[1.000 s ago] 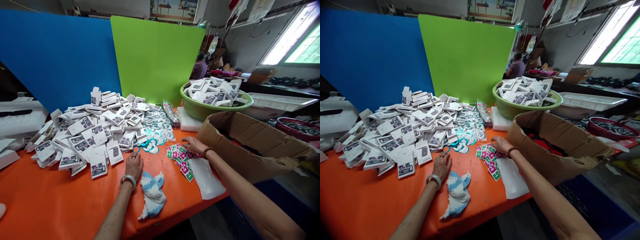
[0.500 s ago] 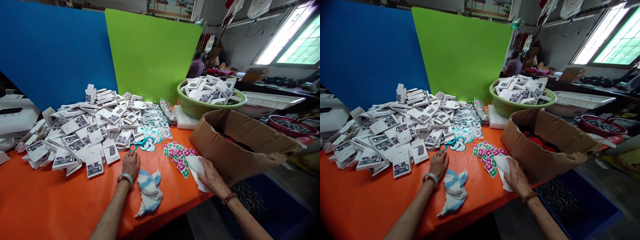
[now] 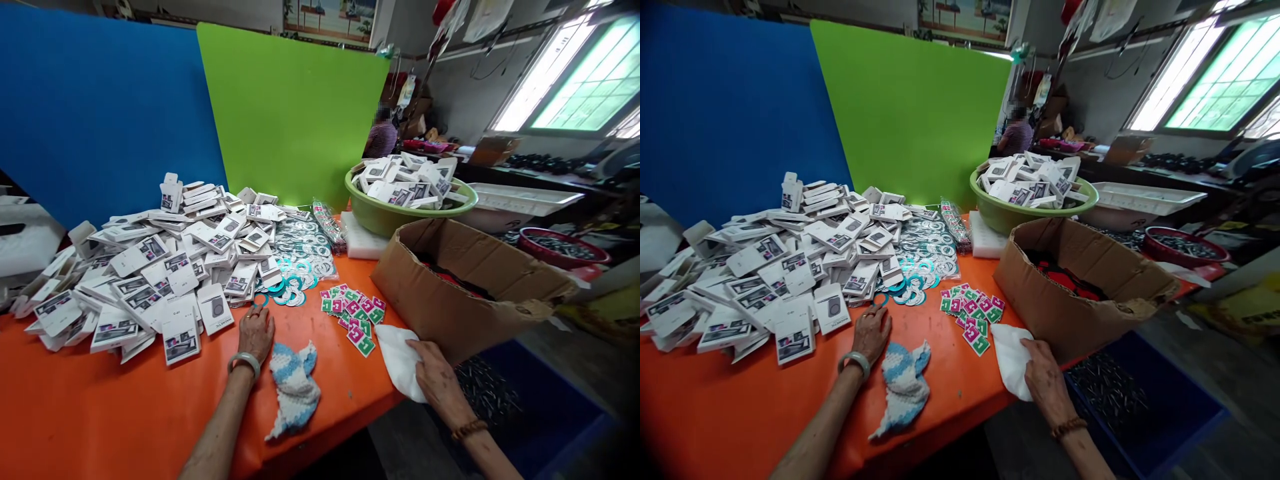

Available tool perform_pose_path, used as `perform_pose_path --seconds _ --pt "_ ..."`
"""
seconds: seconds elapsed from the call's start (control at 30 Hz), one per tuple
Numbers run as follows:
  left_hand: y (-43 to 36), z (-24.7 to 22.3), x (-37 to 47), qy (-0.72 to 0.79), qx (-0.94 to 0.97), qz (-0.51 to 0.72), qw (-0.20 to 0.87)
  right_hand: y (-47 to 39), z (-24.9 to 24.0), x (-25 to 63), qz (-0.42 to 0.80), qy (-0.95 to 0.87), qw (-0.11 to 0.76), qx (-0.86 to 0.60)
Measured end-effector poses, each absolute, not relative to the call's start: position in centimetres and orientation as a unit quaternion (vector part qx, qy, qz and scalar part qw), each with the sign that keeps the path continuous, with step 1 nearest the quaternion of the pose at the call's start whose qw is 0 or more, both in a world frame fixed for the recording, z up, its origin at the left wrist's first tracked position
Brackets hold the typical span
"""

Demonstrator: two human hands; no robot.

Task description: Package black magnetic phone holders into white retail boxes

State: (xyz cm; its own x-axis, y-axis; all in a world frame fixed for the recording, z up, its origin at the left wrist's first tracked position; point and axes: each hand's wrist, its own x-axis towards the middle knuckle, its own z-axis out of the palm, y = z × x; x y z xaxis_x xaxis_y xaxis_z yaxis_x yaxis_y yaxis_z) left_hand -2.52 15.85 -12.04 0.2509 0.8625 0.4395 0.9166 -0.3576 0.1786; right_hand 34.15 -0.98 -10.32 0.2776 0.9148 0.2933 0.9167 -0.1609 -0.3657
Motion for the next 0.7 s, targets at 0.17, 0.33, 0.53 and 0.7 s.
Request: perform_pose_path --seconds 0.17,0.33,0.53,0.7 --pt "15.8 -11.9 -2.5 -0.563 -0.789 -0.239 0.058 -0.5 -10.5 34.3 0.025 -0.63 0.218 -0.745" --pt "15.8 -11.9 -2.6 -0.559 -0.791 -0.243 0.056 1.5 -6.4 32.3 0.026 -0.641 0.201 -0.74" --pt "15.7 -11.9 -2.5 -0.562 -0.787 -0.25 0.061 7.0 -4.8 30.9 0.11 -0.631 0.105 -0.761" --pt "15.7 -11.6 -2.5 -0.56 -0.79 -0.242 0.06 10.0 -6.6 29.1 0.102 -0.662 0.051 -0.74"
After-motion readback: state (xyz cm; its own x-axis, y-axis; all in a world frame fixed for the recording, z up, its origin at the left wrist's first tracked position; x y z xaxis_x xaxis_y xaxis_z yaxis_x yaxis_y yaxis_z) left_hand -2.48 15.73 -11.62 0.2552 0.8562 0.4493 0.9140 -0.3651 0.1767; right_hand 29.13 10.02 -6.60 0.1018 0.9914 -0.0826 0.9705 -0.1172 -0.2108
